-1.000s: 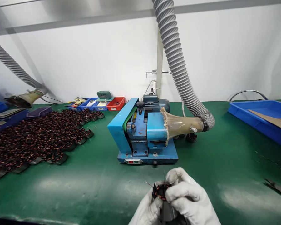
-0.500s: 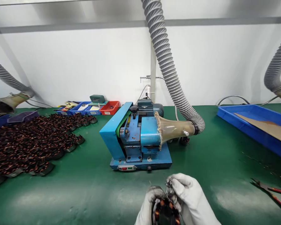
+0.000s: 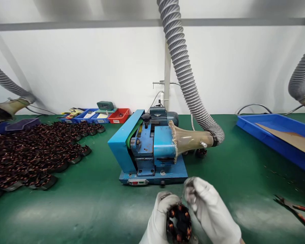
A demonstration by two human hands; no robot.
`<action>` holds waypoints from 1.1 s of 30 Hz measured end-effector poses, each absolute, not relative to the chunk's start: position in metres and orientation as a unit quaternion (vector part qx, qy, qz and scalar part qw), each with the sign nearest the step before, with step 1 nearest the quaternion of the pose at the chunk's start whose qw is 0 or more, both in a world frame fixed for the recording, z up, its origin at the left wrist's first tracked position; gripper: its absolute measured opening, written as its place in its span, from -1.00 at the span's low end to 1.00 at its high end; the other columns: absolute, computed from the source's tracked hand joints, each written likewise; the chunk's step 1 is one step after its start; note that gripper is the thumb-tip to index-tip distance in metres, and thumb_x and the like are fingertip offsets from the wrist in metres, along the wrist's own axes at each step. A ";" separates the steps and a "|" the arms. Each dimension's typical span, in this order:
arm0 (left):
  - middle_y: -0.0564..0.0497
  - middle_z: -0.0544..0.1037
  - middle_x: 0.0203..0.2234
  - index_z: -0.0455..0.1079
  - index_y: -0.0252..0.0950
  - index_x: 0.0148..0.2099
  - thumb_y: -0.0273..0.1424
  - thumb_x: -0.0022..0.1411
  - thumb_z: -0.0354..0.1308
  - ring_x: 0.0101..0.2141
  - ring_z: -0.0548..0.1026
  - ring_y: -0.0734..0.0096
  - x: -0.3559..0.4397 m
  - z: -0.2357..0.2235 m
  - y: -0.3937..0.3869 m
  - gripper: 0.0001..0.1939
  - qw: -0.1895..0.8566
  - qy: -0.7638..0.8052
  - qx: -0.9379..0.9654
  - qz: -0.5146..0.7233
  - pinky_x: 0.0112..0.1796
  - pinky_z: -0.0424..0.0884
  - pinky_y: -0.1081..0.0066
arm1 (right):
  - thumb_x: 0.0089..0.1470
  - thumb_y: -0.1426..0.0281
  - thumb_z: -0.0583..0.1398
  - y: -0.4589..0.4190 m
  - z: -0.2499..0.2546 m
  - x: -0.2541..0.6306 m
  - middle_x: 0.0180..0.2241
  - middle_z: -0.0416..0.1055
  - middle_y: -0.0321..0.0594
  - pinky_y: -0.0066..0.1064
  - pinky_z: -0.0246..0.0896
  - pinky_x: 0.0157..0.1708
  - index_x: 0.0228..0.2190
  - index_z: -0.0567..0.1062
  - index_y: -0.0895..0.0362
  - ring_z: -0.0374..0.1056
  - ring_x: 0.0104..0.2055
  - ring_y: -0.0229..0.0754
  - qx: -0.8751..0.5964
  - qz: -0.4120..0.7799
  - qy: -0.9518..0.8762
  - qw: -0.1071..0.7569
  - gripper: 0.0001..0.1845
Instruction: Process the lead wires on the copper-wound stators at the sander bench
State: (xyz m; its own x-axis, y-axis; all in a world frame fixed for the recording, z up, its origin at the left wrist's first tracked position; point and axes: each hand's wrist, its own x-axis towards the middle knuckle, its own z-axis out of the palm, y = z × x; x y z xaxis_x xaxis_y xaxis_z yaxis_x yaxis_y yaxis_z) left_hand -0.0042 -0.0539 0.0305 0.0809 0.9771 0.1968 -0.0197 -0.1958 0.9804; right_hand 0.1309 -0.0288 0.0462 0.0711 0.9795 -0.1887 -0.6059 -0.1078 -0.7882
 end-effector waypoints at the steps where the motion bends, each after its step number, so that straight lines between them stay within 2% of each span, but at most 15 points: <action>1: -0.05 0.39 -0.20 0.42 -0.17 -0.15 -0.64 -0.34 0.30 -0.10 0.33 0.09 -0.002 0.028 -0.052 -0.41 0.466 0.434 0.548 0.543 -0.04 0.24 0.27 | -0.17 0.26 0.33 -0.027 0.043 0.131 -0.55 0.36 -0.30 -0.61 0.15 -0.61 -0.51 0.50 0.16 0.20 -0.58 -0.38 -0.380 0.607 -0.216 0.663 -0.77; 3: -0.03 0.39 -0.17 0.42 -0.17 -0.17 -0.67 -0.39 0.29 -0.08 0.33 0.10 0.004 0.021 -0.045 -0.38 0.467 0.457 0.496 0.572 -0.02 0.22 0.29 | -0.19 0.26 0.34 -0.025 0.035 0.128 -0.42 0.45 -0.24 -0.51 0.31 -0.42 -0.43 0.52 0.12 0.34 -0.43 -0.27 -0.397 0.541 -0.225 0.707 -0.75; 7: -0.03 0.43 -0.16 0.37 -0.20 -0.16 -0.53 -0.28 0.32 -0.11 0.38 0.15 0.012 0.002 -0.026 -0.47 0.517 0.469 0.379 0.608 -0.04 0.26 0.27 | -0.40 0.18 0.39 -0.025 0.012 0.103 -0.23 0.48 -0.07 -0.31 0.34 -0.19 -0.23 0.51 0.16 0.39 -0.19 0.02 -0.490 0.493 -0.360 0.623 -0.39; 10: -0.01 0.46 -0.16 0.31 -0.19 -0.13 -0.43 -0.09 0.24 -0.12 0.41 0.24 0.015 -0.012 -0.007 -0.60 0.554 0.448 0.340 0.614 -0.08 0.31 0.31 | -0.25 0.15 0.31 -0.014 0.001 0.087 -0.16 0.45 -0.05 -0.27 0.29 -0.10 -0.13 0.46 0.18 0.36 -0.12 0.04 -0.582 0.425 -0.412 0.557 -0.39; 12: 0.00 0.47 -0.18 0.29 -0.19 -0.14 -0.43 -0.02 0.19 -0.16 0.43 0.30 0.017 -0.018 0.006 -0.66 0.570 0.435 0.323 0.618 -0.10 0.33 0.33 | -0.17 0.14 0.26 -0.001 -0.001 0.084 -0.18 0.46 -0.07 -0.26 0.30 -0.11 -0.13 0.47 0.17 0.38 -0.14 0.02 -0.607 0.399 -0.438 0.530 -0.45; 17: -0.01 0.47 -0.21 0.27 -0.21 -0.16 -0.48 -0.02 0.17 -0.20 0.45 0.33 0.022 -0.018 0.026 -0.68 0.556 0.429 0.342 0.624 -0.12 0.34 0.35 | -0.10 0.13 0.21 0.021 0.002 0.086 -0.26 0.49 -0.06 -0.26 0.32 -0.15 -0.25 0.53 0.17 0.41 -0.23 0.00 -0.621 0.325 -0.472 0.535 -0.57; 24: -0.02 0.47 -0.25 0.29 -0.24 -0.20 -0.49 0.00 0.15 -0.22 0.44 0.35 0.020 -0.001 0.026 -0.74 0.542 0.464 0.378 0.590 -0.15 0.35 0.39 | -0.08 0.13 0.19 0.022 0.004 0.088 -0.26 0.49 -0.06 -0.24 0.34 -0.17 -0.26 0.52 0.19 0.42 -0.24 0.01 -0.630 0.340 -0.451 0.533 -0.57; 29: -0.05 0.49 -0.21 0.36 -0.21 -0.17 -0.40 -0.07 0.25 -0.14 0.42 0.20 0.009 -0.006 0.000 -0.66 0.599 0.451 0.323 0.577 -0.11 0.33 0.35 | -0.19 0.11 0.24 -0.007 -0.003 0.083 -0.26 0.49 -0.05 -0.25 0.36 -0.19 -0.33 0.57 0.17 0.41 -0.22 0.05 -0.649 0.295 -0.449 0.539 -0.57; 33: -0.07 0.48 -0.17 0.38 -0.20 -0.15 -0.36 -0.08 0.28 -0.07 0.38 0.13 0.002 -0.012 -0.016 -0.63 0.622 0.446 0.300 0.569 -0.06 0.30 0.31 | -0.23 0.05 0.26 -0.026 -0.011 0.080 -0.22 0.48 -0.07 -0.26 0.34 -0.14 -0.25 0.55 0.15 0.40 -0.18 0.07 -0.663 0.297 -0.419 0.544 -0.46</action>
